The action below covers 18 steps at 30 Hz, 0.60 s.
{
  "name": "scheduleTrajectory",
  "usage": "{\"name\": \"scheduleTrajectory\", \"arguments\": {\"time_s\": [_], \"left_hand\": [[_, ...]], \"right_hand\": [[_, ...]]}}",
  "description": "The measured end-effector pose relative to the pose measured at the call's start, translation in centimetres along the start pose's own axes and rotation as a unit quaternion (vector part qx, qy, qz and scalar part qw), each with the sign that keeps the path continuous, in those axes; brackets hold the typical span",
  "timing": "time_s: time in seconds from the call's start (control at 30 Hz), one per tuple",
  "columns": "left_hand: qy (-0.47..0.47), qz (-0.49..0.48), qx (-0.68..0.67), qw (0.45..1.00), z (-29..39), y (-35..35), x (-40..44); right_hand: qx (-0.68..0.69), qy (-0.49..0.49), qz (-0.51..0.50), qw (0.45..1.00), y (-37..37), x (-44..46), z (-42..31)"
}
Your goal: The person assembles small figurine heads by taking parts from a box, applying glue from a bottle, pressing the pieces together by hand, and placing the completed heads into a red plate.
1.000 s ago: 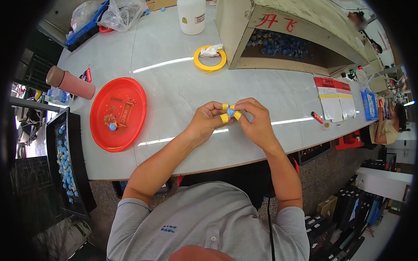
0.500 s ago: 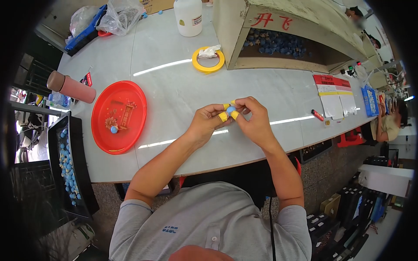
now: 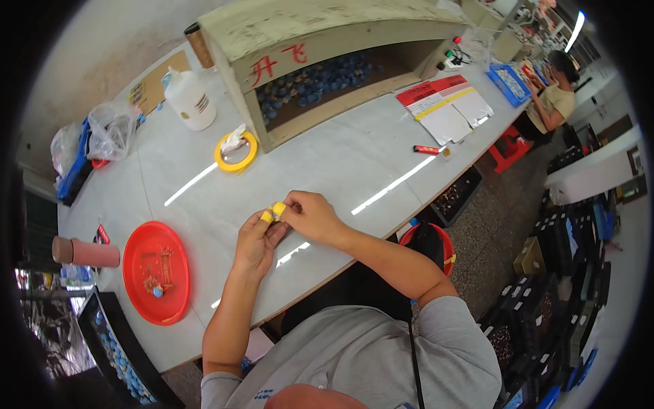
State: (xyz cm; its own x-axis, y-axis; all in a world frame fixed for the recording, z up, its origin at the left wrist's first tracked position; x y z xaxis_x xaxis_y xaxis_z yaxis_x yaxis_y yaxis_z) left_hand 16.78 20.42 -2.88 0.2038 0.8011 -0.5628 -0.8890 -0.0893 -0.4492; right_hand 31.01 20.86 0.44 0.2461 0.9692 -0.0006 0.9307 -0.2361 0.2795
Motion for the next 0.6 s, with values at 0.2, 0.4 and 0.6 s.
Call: {"name": "scheduleTrajectory", "arguments": {"time_s": [0.2,0.4,0.6], "left_hand": [[-0.029,0.008,-0.022,0.999,0.5,0.0,0.0],[-0.067,0.026,0.014,0.997,0.6,-0.1,-0.1],[-0.071,0.048,0.014,0.996,-0.1,0.4,0.3]], "right_hand": [[-0.106,0.024,0.058,0.992,-0.1,-0.5,-1.7],[-0.095,0.017,0.072,0.993,-0.8,-1.2,-1.9],[-0.023,0.067,0.164,0.984,-0.7,-2.1,-1.1]]}}
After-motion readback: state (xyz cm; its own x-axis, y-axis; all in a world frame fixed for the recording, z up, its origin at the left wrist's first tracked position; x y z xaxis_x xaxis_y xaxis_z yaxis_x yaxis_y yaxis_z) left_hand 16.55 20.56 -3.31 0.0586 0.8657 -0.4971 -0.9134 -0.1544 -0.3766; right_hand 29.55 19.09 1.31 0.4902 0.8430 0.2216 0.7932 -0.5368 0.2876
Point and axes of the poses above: each hand's wrist, its own x-axis towards the middle knuckle, its own y-axis out of the back of the hand, z = x × y, the point moved 8 cm from there along x, towards the middle knuckle, and after that the axes turned 13 degrees about z, right-handed, at the moved point
